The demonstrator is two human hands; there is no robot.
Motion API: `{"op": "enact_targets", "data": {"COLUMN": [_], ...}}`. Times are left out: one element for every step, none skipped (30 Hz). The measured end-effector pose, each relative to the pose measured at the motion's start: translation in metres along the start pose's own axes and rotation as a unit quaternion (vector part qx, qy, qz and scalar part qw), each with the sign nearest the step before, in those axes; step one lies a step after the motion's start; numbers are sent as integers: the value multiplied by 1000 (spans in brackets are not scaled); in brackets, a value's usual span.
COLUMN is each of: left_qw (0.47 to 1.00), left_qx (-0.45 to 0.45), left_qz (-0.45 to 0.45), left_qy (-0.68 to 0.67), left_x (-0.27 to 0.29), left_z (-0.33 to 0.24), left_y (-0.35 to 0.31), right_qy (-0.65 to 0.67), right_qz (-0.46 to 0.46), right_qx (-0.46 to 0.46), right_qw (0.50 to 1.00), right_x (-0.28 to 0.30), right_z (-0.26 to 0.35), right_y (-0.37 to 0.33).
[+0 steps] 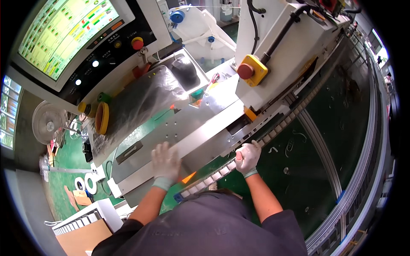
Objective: The person picks up a long wooden panel from a stack, places it onto a guide rail of an industrial machine, and then removes it; they subsequently pick up a roll of white edging tape, use a small tool to trim a portion, and then handle a blue cylindrical component.
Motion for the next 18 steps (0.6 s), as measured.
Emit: {"op": "enact_targets", "data": {"left_qw": [999, 998, 997, 996, 995, 993, 991, 989, 985, 981, 982, 981, 981, 985, 988, 989, 991, 992], "left_qx": [-14, -27, -31, -35, -37, -38, -39, -62, -90, -118, -117, -123, -128, -119, -109, -102, -94, -92], "left_qz": [-29, -54, -67, -80, -80, -79, -78, -76, -78, -79, -68, -57, -46, -53, -60, -43, -24, -1], "left_qy": [-7, -13, -25, -35, -56, -77, -98, -111, -122, -133, -135, -137, -137, -115, -93, -94, -94, -91], "left_x": [1, 1, 1, 4, 5, 7, 7, 8, 9, 11, 12, 17, 22, 25, 27, 31, 36, 37], "left_z": [-18, -33, -48, -60, -68, -76, -79, -83, -86, -88, -80, -69, -54, -33, -13, 0, 9, 13], "left_y": [19, 34, 49, 62, 74, 85, 90, 93, 99, 101, 95, 85, 74, 57, 39, 24, 14, 11], "right_qy": [-1, 11, 12, 14, 15, 2, 3, 5, 5, 8, 4, -3, -9, -10, -2, 4, 12, 15], "right_qz": [-5, -4, -3, -2, 0, 2, 20, 38, 50, 48, 41, 30, 17, 16, 18, 5, -5, -14], "right_qx": [-4, -1, 1, 2, 2, 4, -5, -14, -23, -24, -22, -25, -28, -29, -33, -29, -25, -23], "right_qw": [1000, 1000, 1000, 1000, 1000, 1000, 1000, 999, 998, 999, 999, 999, 999, 999, 999, 1000, 1000, 1000], "right_x": [0, 0, 0, -2, -2, -2, -3, -5, -7, -8, -9, -8, -7, -7, -8, -5, -3, -1], "right_z": [1, 3, 3, 3, 1, 1, 0, -2, -4, -4, -1, -2, -3, -5, -3, -4, -3, 1], "right_y": [1, 2, 3, 3, 2, 1, 0, 0, 2, 3, 3, 1, 0, -2, -2, -2, -2, 0]}}
Point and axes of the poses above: each hand's wrist, its own y-axis towards the middle knuckle, its own x-axis out of the back of the hand, z = x × y, the point moved 7 cm from there along y, towards the middle knuckle, and after that the axes turned 5 degrees about -x, right-handed, at the moved point
